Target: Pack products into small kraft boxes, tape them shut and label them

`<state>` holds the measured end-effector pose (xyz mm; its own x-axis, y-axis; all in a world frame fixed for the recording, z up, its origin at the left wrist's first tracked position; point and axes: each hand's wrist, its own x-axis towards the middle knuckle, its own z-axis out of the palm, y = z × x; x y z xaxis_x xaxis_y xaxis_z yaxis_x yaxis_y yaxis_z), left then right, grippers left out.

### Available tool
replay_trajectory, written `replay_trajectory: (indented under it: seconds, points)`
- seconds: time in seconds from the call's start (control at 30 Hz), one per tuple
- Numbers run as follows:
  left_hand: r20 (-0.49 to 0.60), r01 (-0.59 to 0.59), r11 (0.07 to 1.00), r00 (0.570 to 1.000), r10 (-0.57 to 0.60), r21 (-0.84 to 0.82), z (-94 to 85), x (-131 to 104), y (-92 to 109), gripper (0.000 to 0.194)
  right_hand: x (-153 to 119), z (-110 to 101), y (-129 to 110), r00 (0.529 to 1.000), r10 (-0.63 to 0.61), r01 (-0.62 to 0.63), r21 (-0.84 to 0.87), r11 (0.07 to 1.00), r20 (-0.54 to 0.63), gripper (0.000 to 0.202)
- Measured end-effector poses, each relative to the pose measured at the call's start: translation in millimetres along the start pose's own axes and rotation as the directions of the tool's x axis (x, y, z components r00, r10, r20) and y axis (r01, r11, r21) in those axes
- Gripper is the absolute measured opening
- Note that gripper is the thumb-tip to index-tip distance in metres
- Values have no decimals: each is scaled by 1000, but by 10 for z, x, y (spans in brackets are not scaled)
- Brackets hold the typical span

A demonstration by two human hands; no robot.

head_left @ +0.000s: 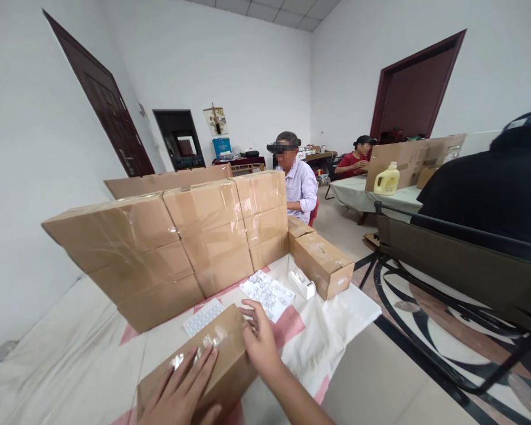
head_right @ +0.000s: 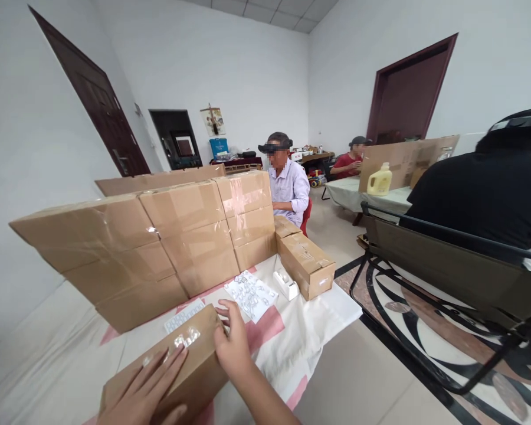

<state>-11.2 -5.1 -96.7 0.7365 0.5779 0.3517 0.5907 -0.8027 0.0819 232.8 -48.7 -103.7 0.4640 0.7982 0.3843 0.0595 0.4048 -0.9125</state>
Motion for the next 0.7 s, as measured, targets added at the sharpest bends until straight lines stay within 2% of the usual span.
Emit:
replay_trajectory:
  seconds: [0.07, 0.13, 0.17, 0.23, 0.3, 0.37, 0.43, 0.5, 0.6, 0.7]
  points:
    - [-31, 28, 999, 999, -27, 19, 77, 8, 111, 68, 38, -183, -23, 996, -65, 67, -37, 997, 62, 32]
    - [-47, 38, 998, 998, -35, 56, 103, -15, 119, 67, 58, -489, -48, 978, -187, 196, -96, 976, 97, 25]
    - [-52, 30, 997, 998, -26, 73, 102, -32, 96, 68, 67, -673, -61, 966, -245, 255, -142, 957, 79, 21]
    - [-43, -4, 996, 999, 8, 91, 89, -64, 33, 69, 101, -1049, -88, 947, -319, 294, -279, 914, -47, 18]
    - [-29, -19, 996, 999, 22, 85, 76, -84, -11, 70, 172, -1366, -104, 923, -333, 233, -411, 882, -193, 19]
    - [-31, -10, 997, 999, 12, 76, 64, -95, -9, 70, 285, -1579, -87, 913, -307, 135, -512, 848, -268, 19]
    - [-60, -4, 997, 998, 9, 81, 42, -99, 33, 70, 418, -1690, -21, 921, -284, 57, -629, 775, -267, 19]
    - [-93, -26, 994, 995, 36, 110, 1, -99, 89, 70, 535, -1726, 85, 933, -285, 18, -759, 651, -222, 23]
    - [-132, -79, 980, 986, 104, 184, -79, -84, 142, 72, 633, -1697, 277, 933, -314, -9, -882, 472, -177, 33]
    - [-156, -120, 954, 974, 167, 274, -137, -55, 122, 76, 661, -1635, 469, 917, -357, -36, -926, 377, -181, 37]
